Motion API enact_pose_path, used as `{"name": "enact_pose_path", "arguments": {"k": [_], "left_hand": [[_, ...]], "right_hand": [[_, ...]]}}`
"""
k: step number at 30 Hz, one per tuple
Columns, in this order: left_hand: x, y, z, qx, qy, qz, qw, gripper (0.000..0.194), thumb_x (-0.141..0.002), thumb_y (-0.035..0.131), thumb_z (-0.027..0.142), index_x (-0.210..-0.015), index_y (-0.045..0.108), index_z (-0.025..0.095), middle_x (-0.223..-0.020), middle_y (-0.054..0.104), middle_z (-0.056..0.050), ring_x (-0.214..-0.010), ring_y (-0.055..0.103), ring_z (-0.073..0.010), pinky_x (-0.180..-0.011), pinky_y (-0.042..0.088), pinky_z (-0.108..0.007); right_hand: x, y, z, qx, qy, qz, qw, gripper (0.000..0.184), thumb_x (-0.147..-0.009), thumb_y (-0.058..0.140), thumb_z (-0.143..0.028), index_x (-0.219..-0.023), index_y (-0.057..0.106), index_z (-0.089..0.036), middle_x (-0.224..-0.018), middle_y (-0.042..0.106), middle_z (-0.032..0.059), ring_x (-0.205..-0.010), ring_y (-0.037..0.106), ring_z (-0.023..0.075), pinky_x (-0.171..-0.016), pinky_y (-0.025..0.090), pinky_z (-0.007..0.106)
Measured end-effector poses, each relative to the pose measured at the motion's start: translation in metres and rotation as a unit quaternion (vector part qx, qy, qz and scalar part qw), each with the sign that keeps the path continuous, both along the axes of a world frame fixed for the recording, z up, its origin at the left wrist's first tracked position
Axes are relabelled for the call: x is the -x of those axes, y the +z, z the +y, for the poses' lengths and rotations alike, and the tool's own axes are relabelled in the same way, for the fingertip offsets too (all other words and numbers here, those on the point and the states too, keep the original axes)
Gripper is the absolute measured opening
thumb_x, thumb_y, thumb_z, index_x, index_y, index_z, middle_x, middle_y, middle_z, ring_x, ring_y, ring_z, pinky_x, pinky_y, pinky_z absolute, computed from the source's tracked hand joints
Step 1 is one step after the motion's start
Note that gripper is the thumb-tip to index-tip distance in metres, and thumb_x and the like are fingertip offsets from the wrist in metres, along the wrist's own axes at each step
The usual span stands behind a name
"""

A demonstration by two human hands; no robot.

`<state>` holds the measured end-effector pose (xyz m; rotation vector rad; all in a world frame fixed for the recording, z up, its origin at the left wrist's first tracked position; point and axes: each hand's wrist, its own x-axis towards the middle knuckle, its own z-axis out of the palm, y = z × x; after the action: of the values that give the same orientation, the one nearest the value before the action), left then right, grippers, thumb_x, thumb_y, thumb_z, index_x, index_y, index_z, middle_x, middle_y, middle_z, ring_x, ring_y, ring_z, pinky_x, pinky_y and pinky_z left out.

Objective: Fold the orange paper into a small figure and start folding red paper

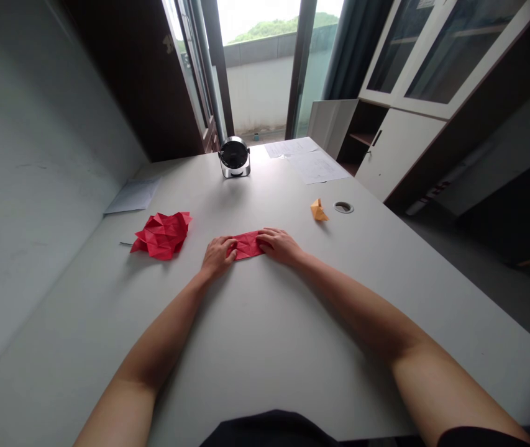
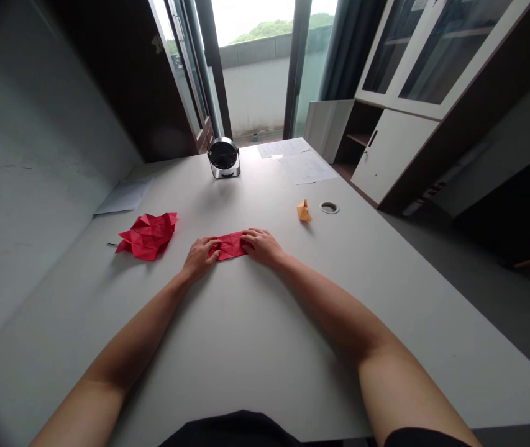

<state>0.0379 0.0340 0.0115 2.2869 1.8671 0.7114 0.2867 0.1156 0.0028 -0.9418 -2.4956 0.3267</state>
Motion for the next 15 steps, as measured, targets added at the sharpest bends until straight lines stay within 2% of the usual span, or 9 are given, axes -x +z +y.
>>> {"name": "enact_pose_path", "arguments": {"k": [15], "left_hand": [[0.0003, -0.0004, 0.0006, 0.003, 0.000, 0.013, 1.000, 0.030, -0.092, 0.053, 0.029, -0.119, 0.065, 0.027, -0.134, 0.060, -0.005, -0.122, 0.052, -0.0261, -0.110, 0.039, -0.044]], "right_hand": [[-0.0007, -0.0058, 0.0029, -0.005, 0.001, -0.006, 1.000, 0.033, -0.094, 0.055, -0.031, -0.124, 0.067, -0.028, -0.138, 0.062, 0.0035, -0.132, 0.051, 0.0249, -0.112, 0.039, 0.043]]}}
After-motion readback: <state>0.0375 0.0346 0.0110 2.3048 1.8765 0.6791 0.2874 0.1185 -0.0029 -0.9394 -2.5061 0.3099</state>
